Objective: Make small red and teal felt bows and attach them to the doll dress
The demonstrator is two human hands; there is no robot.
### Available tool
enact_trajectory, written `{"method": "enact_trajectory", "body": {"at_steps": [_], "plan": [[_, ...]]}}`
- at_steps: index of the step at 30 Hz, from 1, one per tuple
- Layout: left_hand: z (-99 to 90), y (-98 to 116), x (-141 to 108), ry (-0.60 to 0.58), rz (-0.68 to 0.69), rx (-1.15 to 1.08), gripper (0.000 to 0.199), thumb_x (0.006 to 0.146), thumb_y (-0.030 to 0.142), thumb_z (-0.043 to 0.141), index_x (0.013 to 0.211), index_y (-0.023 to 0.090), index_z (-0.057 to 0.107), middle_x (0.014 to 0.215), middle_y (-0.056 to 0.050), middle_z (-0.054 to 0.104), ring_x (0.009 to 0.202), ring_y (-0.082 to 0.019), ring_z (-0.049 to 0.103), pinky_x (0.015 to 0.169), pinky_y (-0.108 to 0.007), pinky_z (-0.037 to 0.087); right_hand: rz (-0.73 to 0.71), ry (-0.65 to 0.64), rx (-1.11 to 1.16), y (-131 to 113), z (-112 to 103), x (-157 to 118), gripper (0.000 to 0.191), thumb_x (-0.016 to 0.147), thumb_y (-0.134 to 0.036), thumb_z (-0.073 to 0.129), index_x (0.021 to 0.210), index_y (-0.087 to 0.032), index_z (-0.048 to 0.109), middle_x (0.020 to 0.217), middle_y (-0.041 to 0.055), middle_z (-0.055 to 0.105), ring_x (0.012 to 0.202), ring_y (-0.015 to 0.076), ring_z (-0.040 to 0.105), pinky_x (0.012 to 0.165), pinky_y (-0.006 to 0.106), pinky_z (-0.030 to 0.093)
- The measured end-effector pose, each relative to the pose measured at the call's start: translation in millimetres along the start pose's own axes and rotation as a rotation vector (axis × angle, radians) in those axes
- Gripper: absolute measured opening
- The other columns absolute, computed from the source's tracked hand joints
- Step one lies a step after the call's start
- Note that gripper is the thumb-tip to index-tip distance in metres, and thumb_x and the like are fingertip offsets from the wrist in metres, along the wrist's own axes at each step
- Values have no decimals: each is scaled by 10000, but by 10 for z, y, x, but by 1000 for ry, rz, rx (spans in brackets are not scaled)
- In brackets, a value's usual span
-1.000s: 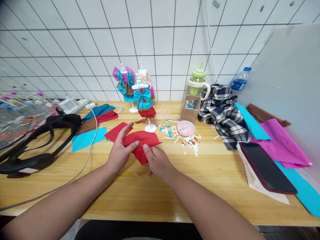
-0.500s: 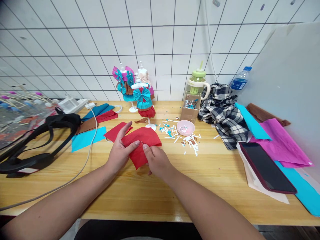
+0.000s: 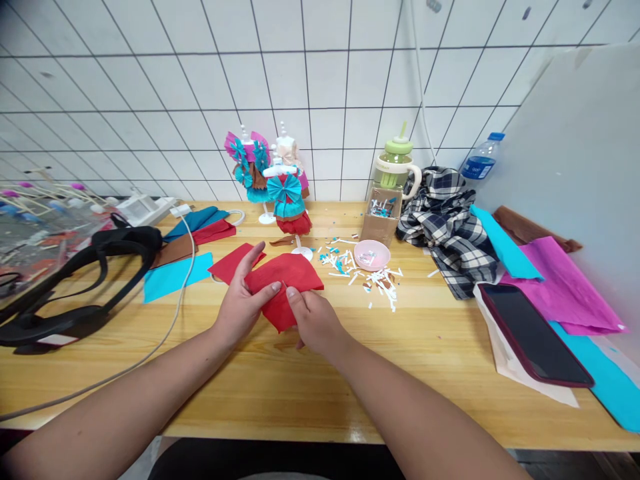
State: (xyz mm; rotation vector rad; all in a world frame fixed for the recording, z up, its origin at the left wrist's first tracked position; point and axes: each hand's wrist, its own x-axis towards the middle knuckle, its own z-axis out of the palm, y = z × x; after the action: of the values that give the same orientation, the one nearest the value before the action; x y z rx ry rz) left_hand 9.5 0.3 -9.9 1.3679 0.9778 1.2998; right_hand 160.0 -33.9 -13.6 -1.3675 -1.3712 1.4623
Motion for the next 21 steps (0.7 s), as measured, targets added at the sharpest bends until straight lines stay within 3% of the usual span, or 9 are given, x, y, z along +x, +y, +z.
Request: {"method": "enact_trajectory", "body": {"at_steps": [4,15,21], "plan": [[22,13,-18,-32,-38,-27,818,737,314,734,1430,287,300,1346,-103,524,992,-269,654,859,-454,552,9,2,12,-2,0,1,462,901,-598,363,822,-187,557,561,-30,463,420,105,472,356,245,493],[24,13,-16,-27,-54,-51,818,723,302,749,1419,297,318,1381,-98,490,1052,-279,629,877,-444,544,-1,3,2,18,-12,10,481,899,-604,365,796,-174,553,560,-23,472,434,111,481,356,244,485],[42,31,-30,-64,-71,-41,836,715,321,752,1422,310,308,1345,-98,525,924,-259,666,802,-441,566,11,7,21,31,1,12,496,890,-627,354,809,-184,563,544,-21,477,429,117,475,362,253,486]]}}
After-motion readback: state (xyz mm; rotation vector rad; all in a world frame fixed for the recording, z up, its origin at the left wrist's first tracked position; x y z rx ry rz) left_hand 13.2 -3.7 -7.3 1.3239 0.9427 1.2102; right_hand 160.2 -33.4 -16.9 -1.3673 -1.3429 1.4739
